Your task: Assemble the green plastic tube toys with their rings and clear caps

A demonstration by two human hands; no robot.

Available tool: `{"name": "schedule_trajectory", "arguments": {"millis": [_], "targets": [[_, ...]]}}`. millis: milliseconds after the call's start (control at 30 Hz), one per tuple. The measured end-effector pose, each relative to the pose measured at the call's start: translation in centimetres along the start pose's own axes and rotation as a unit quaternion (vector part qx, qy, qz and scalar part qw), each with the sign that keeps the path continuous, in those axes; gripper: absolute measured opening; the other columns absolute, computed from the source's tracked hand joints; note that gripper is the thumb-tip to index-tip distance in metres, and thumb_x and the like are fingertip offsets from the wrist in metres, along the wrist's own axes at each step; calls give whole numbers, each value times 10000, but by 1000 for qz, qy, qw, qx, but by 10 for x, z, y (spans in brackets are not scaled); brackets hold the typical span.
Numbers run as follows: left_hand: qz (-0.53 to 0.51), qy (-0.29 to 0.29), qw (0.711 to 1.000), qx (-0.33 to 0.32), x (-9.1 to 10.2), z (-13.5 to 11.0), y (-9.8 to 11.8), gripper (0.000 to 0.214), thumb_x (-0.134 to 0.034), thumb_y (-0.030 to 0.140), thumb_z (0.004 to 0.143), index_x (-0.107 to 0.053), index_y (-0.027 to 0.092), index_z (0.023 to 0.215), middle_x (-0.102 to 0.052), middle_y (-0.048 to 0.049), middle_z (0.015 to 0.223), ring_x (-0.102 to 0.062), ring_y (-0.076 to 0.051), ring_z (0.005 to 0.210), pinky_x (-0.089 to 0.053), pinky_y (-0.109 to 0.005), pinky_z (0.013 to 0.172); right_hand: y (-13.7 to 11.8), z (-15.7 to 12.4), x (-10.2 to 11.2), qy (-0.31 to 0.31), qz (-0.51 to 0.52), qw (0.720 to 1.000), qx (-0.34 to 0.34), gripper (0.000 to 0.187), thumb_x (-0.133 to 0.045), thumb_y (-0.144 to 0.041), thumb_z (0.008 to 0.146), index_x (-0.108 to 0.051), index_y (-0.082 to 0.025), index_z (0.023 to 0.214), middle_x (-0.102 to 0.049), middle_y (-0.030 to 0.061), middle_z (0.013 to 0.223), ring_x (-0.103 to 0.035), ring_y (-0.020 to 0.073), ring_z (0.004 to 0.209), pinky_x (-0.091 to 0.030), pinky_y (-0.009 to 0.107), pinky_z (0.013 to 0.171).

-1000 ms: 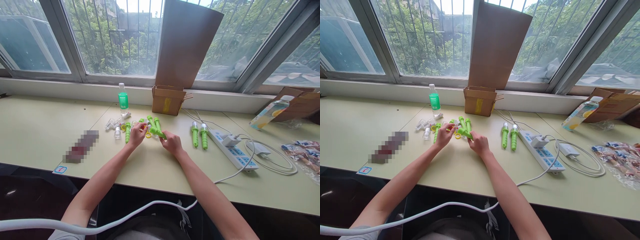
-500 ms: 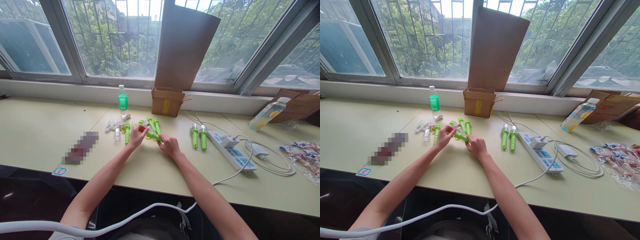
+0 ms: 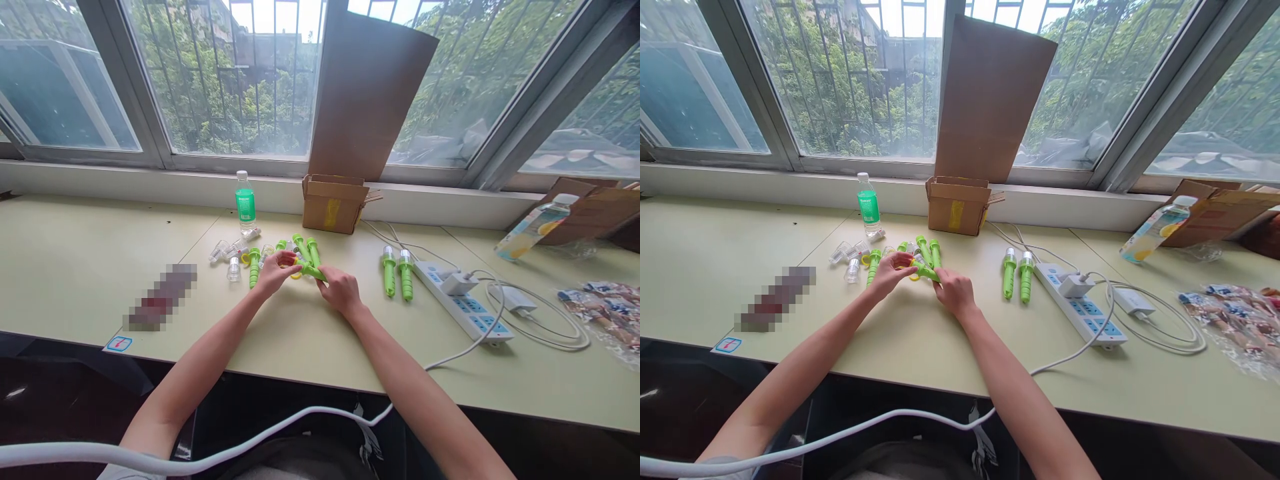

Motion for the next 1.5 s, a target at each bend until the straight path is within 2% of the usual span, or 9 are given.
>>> {"name": "schedule_trajectory", "arguments": {"millis": [167,367,567,700,900,1133,1233,1500], "targets": [[31,-1,999,-30,-2,-1,5,367,-758,348,652,-630,150,933,-653,-65,843,-632,-169,801,-537,-326,717,0,0,1,36,-7,999,19,285,-433,-323,889,-600,-227,1100,-686,58,996,-602,185,838,-299,246,596],[92,16,992,-84,1,-3,14,307,-745,336,674,-641,178,916,-664,-54,886,-626,-175,850,-500,-360,825,0,-1,4,58,-13,998,28,280,-441,-320,885,-609,-229,1089,-688,51,973,-602,174,804,-289,250,575],[124,22,988,-90,4,-4,14,316,-720,363,701,-640,193,955,-639,-27,783,-624,-170,781,-502,-336,761,-1,0,3,59,-15,998,31,272,-440,-327,886,-616,-230,1070,-686,48,973,-600,174,803,-278,254,570],[90,15,991,-101,1,-5,17,299,-731,353,687,-637,174,908,-651,-43,819,-630,-163,778,-521,-315,737,0,0,3,65,-14,997,32,266,-443,-327,885,-618,-232,1061,-686,40,970,-601,171,802,-275,259,569],[48,24,995,-80,1,-4,13,334,-751,343,660,-623,162,910,-639,-31,768,-631,-142,732,-549,-320,734,0,-1,3,69,-11,997,35,271,-440,-323,887,-618,-230,1070,-686,41,969,-602,166,801,-289,256,581],[37,33,997,-61,5,-3,10,382,-769,356,636,-625,146,921,-648,-68,860,-634,-172,834,-574,-349,750,1,-1,2,72,-10,997,41,273,-447,-312,880,-626,-218,1063,-687,56,964,-600,166,793,-298,246,583],[36,25,998,-49,4,-3,11,351,-763,369,640,-648,147,886,-660,-85,907,-636,-194,885,-577,-357,758,1,-1,3,77,-8,996,45,273,-449,-310,877,-629,-216,1059,-688,54,965,-601,165,792,-300,243,581],[34,-10,999,-22,-2,-5,14,333,-748,371,670,-666,146,901,-684,-85,907,-664,-195,853,-567,-386,812,2,-1,2,70,-16,997,41,289,-456,-315,873,-629,-222,1084,-685,55,971,-597,161,789,-308,244,586]]}}
Point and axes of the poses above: each hand's wrist, its own z-axis towards the middle knuckle, its own x-axis out of the back of the hand, y = z × x, the point moved 8 cm from there along z, towards the middle knuckle
